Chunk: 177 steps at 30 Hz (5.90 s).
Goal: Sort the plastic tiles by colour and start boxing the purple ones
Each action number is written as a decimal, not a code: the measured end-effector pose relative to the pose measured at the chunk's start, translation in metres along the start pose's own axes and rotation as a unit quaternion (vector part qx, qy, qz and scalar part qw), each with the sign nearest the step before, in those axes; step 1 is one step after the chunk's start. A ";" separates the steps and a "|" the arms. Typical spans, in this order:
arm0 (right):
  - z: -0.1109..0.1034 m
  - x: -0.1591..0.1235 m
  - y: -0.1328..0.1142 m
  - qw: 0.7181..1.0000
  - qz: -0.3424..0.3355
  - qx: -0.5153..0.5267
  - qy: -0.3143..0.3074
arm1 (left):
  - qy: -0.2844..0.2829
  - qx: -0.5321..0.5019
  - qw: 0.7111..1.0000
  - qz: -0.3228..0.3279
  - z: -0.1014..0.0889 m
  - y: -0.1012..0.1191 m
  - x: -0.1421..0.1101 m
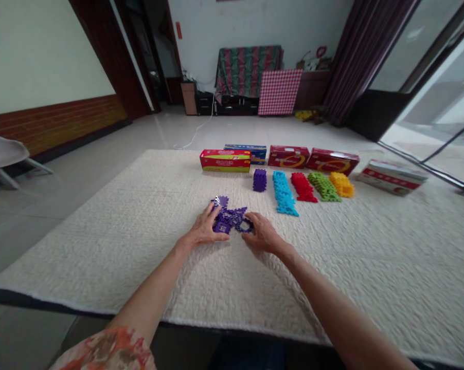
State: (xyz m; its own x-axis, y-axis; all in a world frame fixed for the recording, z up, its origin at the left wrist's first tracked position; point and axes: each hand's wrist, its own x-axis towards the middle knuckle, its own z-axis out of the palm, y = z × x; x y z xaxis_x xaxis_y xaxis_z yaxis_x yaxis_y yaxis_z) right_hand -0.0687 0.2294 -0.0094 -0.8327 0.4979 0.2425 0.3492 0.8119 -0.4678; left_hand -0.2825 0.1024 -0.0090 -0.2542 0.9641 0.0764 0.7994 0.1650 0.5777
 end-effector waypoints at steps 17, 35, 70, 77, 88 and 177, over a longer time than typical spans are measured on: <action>0.006 0.058 0.016 0.999 -0.012 0.023 0.048 | 0.086 0.045 0.995 0.011 0.019 -0.011 0.069; -0.005 0.065 0.062 0.991 -0.037 0.080 0.101 | 0.267 0.021 0.954 -0.136 0.001 -0.018 0.150; -0.034 0.106 0.097 0.976 -0.033 -0.137 0.168 | 0.307 -0.070 0.925 -0.212 0.005 -0.031 0.161; -0.019 0.097 0.071 0.988 -0.091 0.025 0.123 | 0.215 -0.047 0.973 -0.071 0.006 -0.032 0.162; -0.006 0.089 0.049 0.991 -0.102 0.068 0.051 | 0.117 -0.159 0.980 -0.028 0.003 -0.033 0.159; -0.041 0.100 0.086 0.947 0.044 -0.181 0.261 | 0.299 -0.286 0.902 -0.122 0.007 -0.029 0.177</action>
State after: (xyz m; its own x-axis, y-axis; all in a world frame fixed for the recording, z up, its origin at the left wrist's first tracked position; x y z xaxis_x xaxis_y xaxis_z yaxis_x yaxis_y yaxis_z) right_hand -0.1048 0.3614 0.0095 -0.5013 0.5745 0.6471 0.6108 0.7646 -0.2056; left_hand -0.3468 0.2699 -0.0174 -0.7692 0.6011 0.2168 0.3125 0.0578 0.9482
